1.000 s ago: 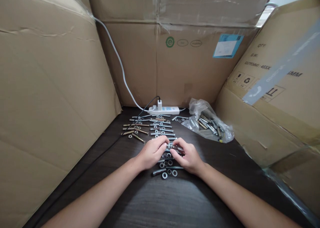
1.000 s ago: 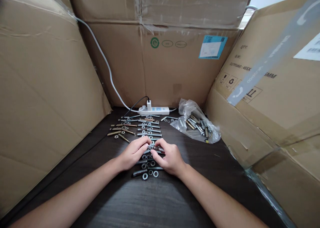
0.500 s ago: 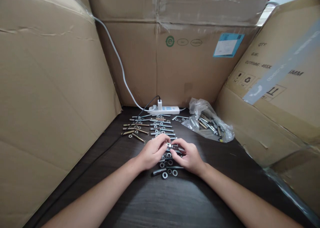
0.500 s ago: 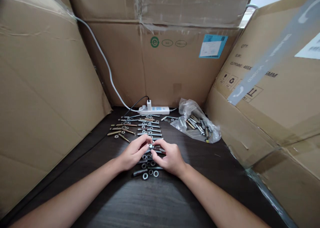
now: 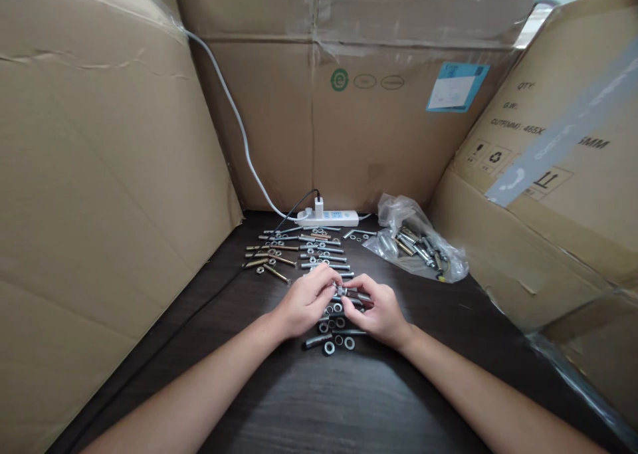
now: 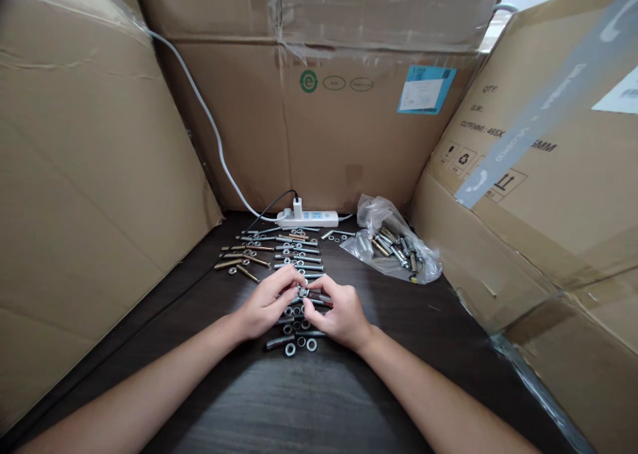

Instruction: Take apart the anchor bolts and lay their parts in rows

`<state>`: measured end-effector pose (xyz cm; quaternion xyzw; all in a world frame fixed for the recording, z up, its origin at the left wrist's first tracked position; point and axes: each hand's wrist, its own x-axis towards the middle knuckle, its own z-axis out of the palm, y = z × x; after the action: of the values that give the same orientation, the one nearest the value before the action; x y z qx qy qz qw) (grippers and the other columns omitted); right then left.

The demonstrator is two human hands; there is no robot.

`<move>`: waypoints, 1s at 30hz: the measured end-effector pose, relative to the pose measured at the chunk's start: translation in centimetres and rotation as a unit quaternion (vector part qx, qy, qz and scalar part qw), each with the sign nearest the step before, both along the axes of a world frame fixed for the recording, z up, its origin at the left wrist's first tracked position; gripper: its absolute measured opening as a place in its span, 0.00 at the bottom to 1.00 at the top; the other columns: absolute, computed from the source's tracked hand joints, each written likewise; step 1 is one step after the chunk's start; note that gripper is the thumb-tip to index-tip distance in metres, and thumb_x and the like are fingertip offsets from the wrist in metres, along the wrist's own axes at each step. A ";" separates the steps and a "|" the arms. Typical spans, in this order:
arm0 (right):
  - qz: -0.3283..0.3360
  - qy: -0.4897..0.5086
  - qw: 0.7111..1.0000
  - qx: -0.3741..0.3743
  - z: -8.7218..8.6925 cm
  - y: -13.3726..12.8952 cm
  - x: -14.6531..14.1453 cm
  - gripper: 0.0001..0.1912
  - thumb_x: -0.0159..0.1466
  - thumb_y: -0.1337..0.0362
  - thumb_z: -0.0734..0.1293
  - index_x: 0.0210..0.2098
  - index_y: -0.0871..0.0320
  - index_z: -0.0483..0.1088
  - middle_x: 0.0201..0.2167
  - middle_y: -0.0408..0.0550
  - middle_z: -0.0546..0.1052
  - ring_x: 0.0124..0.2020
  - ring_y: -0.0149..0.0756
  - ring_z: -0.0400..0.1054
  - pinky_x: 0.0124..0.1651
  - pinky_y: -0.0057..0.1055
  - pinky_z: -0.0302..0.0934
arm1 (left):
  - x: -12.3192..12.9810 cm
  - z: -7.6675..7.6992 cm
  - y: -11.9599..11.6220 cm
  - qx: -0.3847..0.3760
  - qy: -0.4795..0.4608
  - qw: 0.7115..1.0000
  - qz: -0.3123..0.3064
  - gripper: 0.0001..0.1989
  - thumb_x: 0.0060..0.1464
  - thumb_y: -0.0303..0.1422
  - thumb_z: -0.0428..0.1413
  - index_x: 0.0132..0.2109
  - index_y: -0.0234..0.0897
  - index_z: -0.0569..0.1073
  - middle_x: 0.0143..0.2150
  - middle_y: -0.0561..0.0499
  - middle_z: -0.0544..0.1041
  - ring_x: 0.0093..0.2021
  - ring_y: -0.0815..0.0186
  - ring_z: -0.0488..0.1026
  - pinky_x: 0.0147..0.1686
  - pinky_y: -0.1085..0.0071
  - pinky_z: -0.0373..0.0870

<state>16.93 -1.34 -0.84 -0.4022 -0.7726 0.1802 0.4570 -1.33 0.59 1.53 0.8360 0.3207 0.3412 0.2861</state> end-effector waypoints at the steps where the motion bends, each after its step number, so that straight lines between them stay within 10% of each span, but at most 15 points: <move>1: 0.001 0.004 1.000 -0.001 0.0 0.0 0.0 0.08 0.57 0.65 0.66 0.37 0.57 0.66 0.28 0.43 0.75 0.24 0.28 0.69 0.28 0.23 0.64 | 0.0 0.0 0.0 0.005 0.013 1.000 0.005 0.09 0.61 0.29 0.43 0.38 0.36 0.67 0.36 0.50 0.66 0.37 0.67 0.64 0.39 0.70 0.62; 30: 0.002 0.007 1.000 -0.003 0.5 -0.2 0.0 0.08 0.58 0.65 0.65 0.38 0.57 0.66 0.28 0.43 0.75 0.25 0.29 0.70 0.30 0.23 0.67 | 0.1 0.2 -0.2 0.045 0.075 0.996 0.022 0.09 0.61 0.29 0.41 0.37 0.36 0.65 0.37 0.49 0.66 0.37 0.66 0.64 0.39 0.70 0.63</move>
<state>16.97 -1.49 -0.38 -0.4002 -0.7697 0.1863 0.4613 -1.21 0.37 1.78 0.8638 0.3442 0.2978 0.2161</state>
